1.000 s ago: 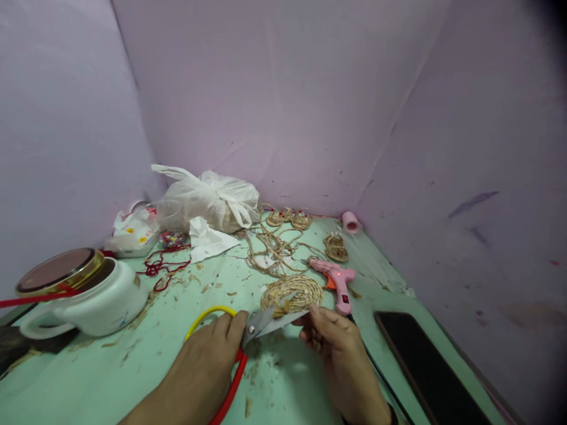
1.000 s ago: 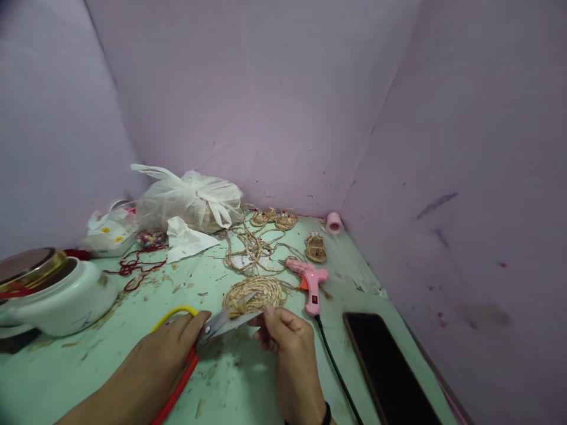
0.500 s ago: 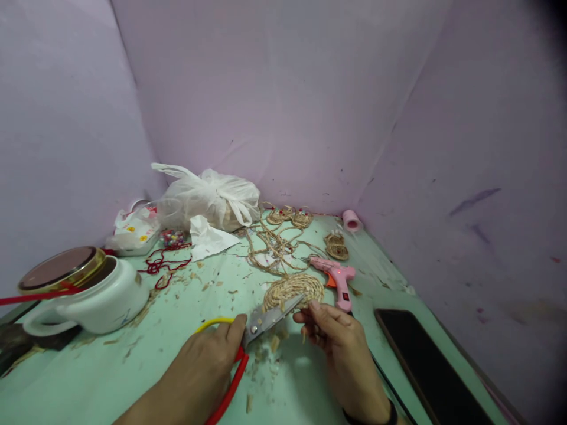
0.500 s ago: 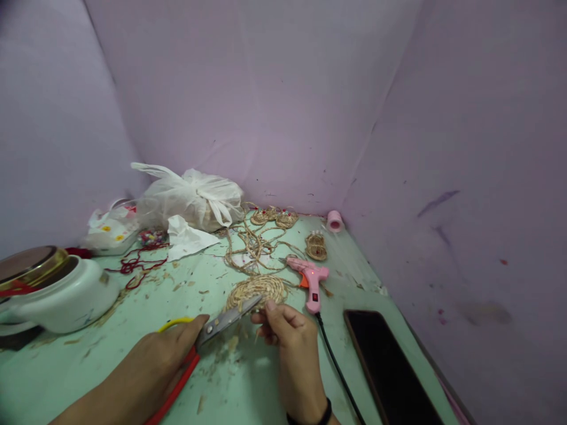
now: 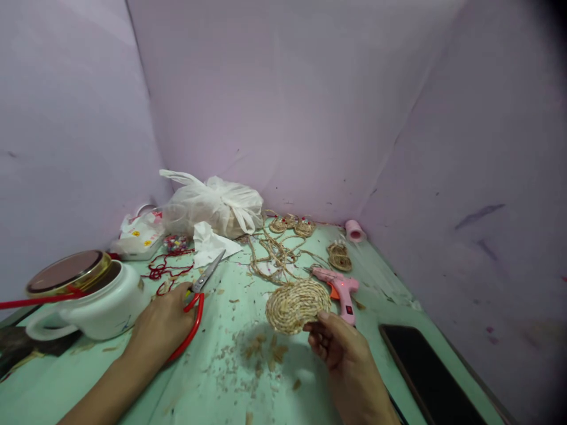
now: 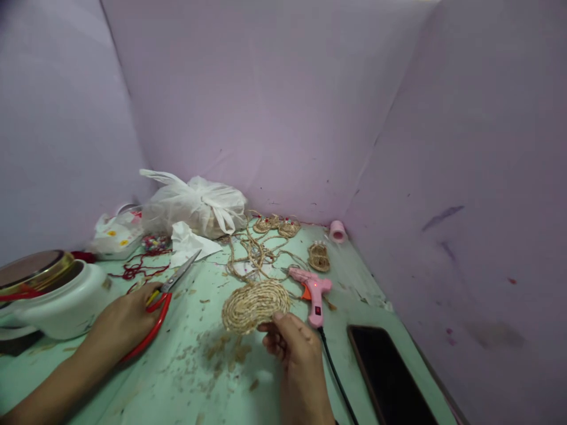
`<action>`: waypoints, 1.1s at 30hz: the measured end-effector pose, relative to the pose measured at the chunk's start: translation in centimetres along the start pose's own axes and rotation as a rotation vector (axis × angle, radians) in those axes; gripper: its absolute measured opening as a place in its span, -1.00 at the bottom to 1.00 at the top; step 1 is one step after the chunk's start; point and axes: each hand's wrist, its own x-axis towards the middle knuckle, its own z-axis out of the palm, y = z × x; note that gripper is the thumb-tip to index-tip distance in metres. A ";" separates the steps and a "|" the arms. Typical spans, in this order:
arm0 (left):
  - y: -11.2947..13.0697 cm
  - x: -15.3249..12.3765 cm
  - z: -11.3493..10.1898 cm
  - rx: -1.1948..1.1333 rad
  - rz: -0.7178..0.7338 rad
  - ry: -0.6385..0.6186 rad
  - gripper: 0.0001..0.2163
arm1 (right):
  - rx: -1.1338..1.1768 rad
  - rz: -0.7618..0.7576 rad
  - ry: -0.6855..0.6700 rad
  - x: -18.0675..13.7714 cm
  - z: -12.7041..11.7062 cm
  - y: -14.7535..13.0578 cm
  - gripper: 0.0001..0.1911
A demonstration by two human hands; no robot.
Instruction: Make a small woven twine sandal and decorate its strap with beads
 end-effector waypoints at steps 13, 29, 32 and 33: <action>-1.0 0.7 -0.3 -0.055 -0.013 0.075 -0.55 | -0.101 -0.231 0.215 0.8 -1.7 -0.6 -0.83; 6.8 -6.9 4.2 -0.196 1.132 0.105 -0.59 | -0.101 -0.315 0.275 0.1 -1.1 -1.5 -0.79; 9.9 -7.5 5.8 -0.196 1.402 -0.209 -0.62 | -0.116 -0.347 0.305 0.1 -1.1 -1.6 -0.82; 10.2 -6.6 5.6 -0.167 1.327 -0.218 -0.58 | -0.113 -0.352 0.306 0.2 -1.1 -1.6 -0.82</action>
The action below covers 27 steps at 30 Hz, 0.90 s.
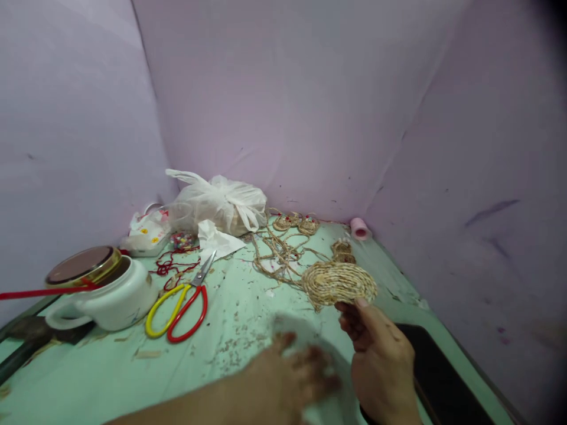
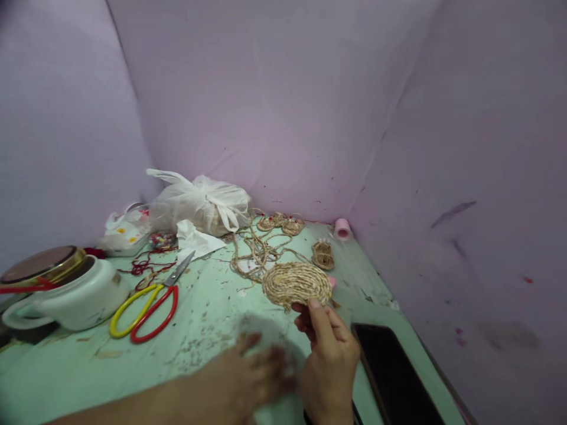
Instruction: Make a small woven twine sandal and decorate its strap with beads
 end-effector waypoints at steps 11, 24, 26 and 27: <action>-6.5 -1.7 -7.4 0.489 -0.915 0.233 -0.53 | 0.085 0.014 -0.015 0.0 0.3 -0.4 -0.80; -6.0 -6.3 -8.8 0.105 -0.614 0.406 -0.46 | 0.231 0.643 -0.392 -2.6 2.5 2.4 -0.72; -4.6 -7.0 -7.7 0.052 -0.417 0.528 -0.54 | 0.239 0.681 -0.462 -2.9 2.6 2.7 -0.71; -3.9 -7.0 -7.0 0.036 -0.368 0.590 -0.57 | 0.239 0.688 -0.493 -3.0 2.6 2.9 -0.70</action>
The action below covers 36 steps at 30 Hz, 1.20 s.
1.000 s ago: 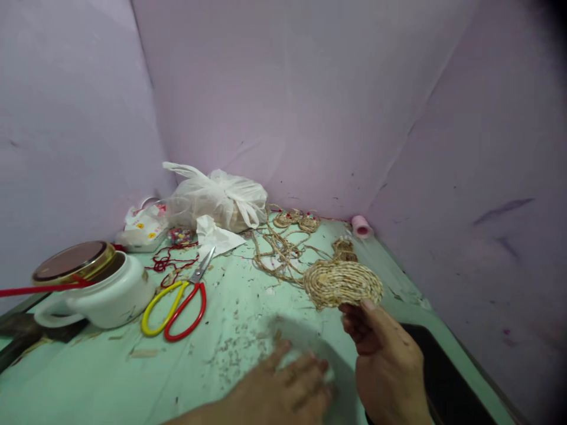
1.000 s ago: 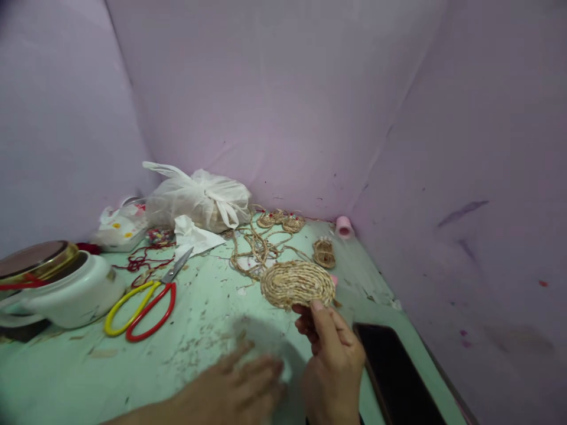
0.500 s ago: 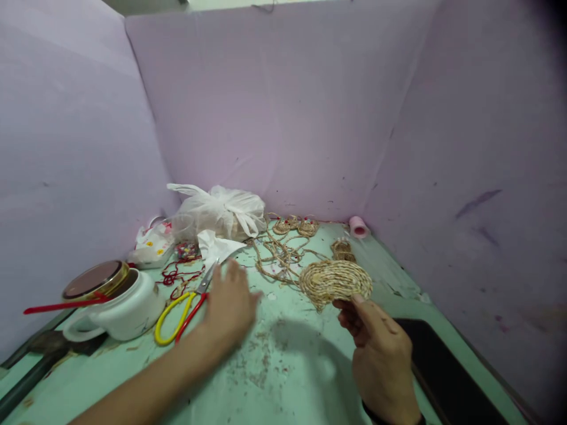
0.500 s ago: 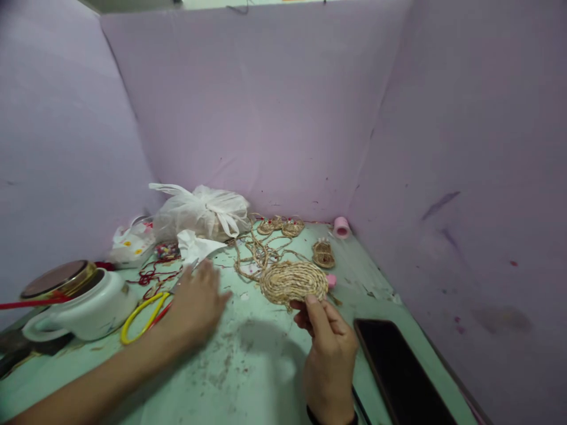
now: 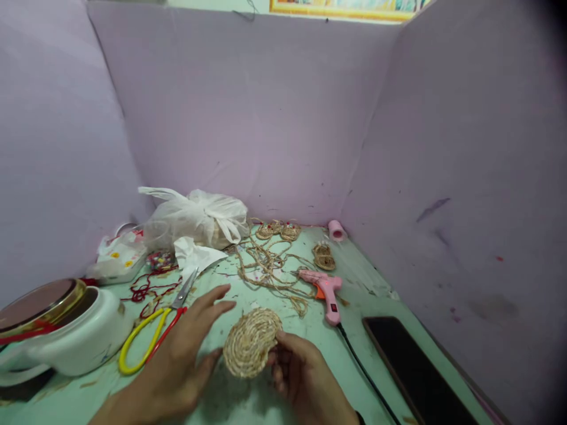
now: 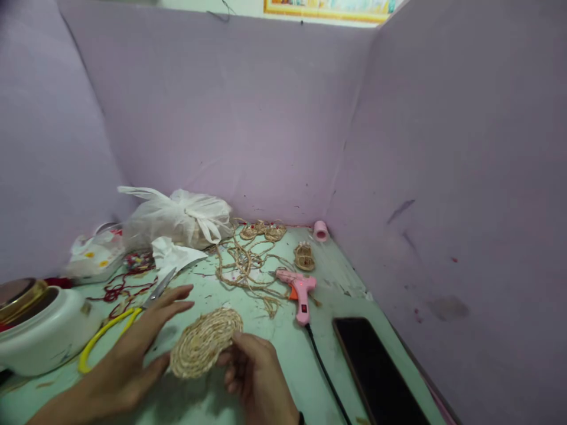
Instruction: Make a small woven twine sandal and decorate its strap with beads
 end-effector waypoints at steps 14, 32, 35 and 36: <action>1.5 0.2 3.0 -0.892 -0.668 0.077 -0.82 | -0.395 -0.521 0.311 0.2 -1.8 -2.5 -0.58; 1.6 -0.4 2.6 -0.223 -0.609 -0.192 -0.71 | -1.411 -0.439 0.133 0.3 -2.3 -1.4 -0.82; 2.0 -0.8 2.5 -0.211 -0.619 -0.266 -0.79 | -1.405 -0.498 0.061 0.3 -2.0 -0.4 -0.85; 2.2 -0.9 2.8 -0.221 -0.623 -0.265 -0.81 | -1.411 -0.547 0.037 0.2 -1.9 0.1 -0.86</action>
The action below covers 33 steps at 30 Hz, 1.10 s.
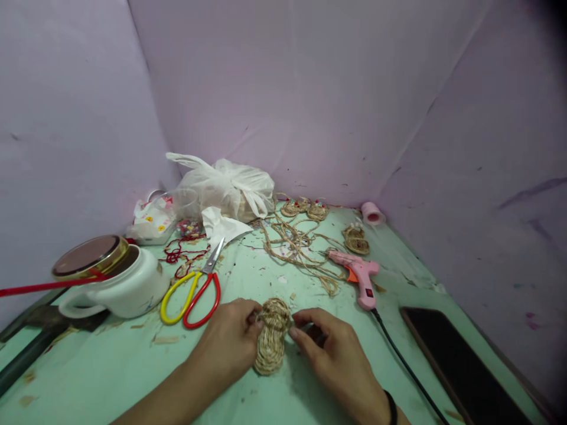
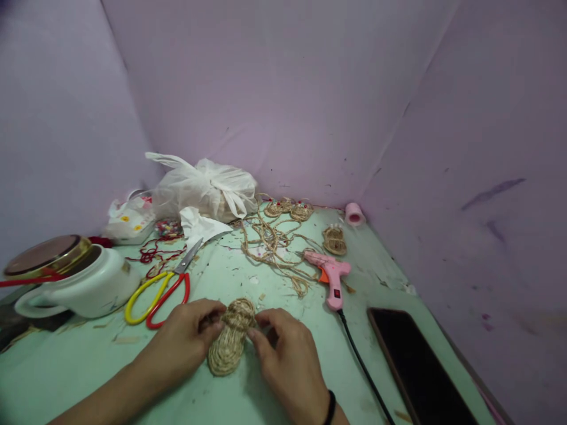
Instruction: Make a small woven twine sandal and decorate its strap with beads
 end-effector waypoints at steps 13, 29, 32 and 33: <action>0.8 0.6 2.6 -0.325 0.005 -0.083 -0.93 | 0.006 -0.104 0.181 0.1 0.5 0.4 -0.91; 1.2 0.5 1.8 -0.084 0.159 -0.036 -0.94 | 0.127 -0.129 0.082 1.0 -0.5 0.8 -0.74; 1.1 0.9 1.7 -0.117 0.158 -0.011 -0.97 | 0.156 -0.172 0.023 1.6 -0.6 1.3 -0.78; 1.0 1.0 1.8 -0.145 0.157 -0.011 -0.95 | 0.179 -0.173 0.009 1.8 -0.6 1.4 -0.79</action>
